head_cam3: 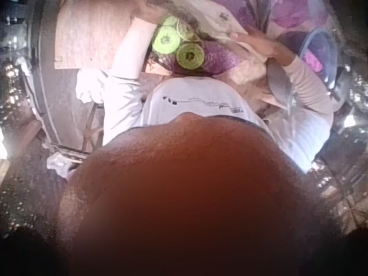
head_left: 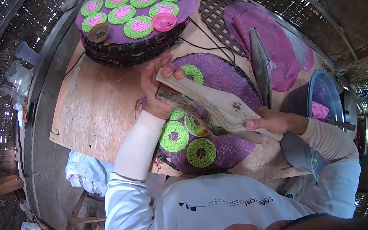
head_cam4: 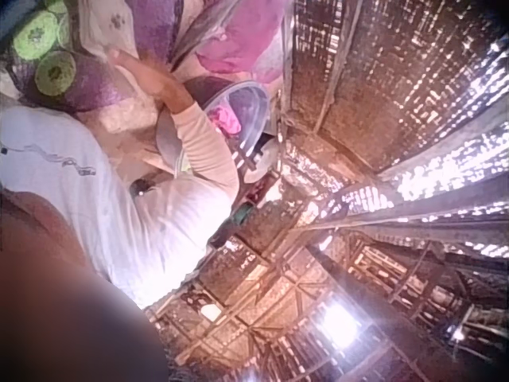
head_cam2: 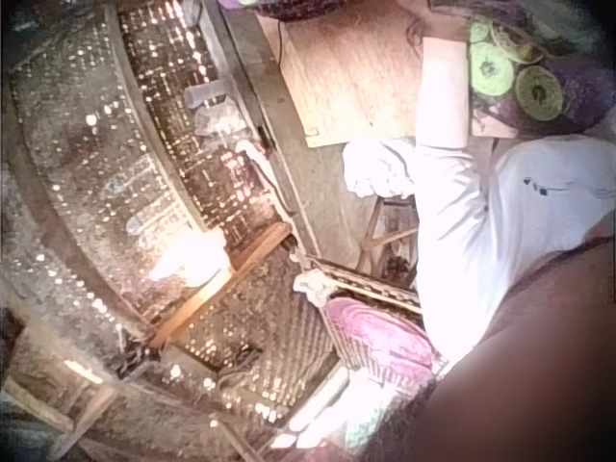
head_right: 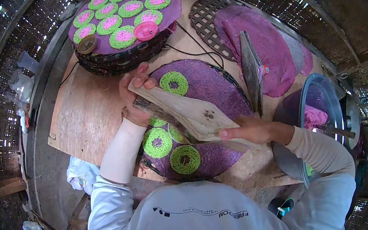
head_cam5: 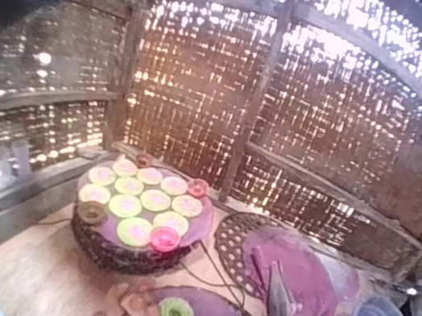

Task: The person fills circular molds on a purple mat with green and pink dough using a wooden tool and a metal scraper. They repeatedly scoop dough from a blue basin, press it into the molds, and smooth the surface, arranging the filled molds in rows.

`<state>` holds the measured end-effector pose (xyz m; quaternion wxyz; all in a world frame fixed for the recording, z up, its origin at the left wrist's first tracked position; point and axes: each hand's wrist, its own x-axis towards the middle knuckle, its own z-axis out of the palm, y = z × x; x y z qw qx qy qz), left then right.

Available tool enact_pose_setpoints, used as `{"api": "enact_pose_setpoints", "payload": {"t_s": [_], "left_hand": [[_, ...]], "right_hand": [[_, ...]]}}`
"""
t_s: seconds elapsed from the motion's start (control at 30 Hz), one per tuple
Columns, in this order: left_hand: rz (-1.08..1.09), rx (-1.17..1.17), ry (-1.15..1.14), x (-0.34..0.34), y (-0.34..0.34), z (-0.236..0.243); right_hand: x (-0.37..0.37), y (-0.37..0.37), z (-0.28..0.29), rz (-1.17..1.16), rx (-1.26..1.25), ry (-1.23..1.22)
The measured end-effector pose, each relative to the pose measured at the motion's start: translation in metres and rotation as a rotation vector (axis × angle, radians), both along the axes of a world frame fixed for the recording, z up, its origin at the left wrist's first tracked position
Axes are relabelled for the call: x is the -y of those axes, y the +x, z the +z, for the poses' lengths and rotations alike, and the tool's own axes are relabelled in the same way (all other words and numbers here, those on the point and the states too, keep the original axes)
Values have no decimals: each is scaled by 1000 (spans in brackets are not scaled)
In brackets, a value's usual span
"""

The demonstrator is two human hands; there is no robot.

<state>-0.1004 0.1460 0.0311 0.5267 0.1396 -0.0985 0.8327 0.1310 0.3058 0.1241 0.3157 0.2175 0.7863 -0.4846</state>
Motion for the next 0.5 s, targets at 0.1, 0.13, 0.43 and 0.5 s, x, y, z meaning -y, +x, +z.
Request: {"api": "enact_pose_setpoints", "payload": {"t_s": [0.1, 0.13, 0.43, 0.5], "left_hand": [[2, -23, -37, -8, 7, 3], [-13, -17, -19, -10, 7, 2], [-96, -90, 101, -21, -15, 11], [-73, -140, 102, -16, -21, 19]], "right_hand": [[0, 0, 16, -1, 33, 66], [-1, 0, 20, 7, 61, 102], [6, -13, 20, -1, -75, 241], [11, -17, 16, -23, -135, 196]]}}
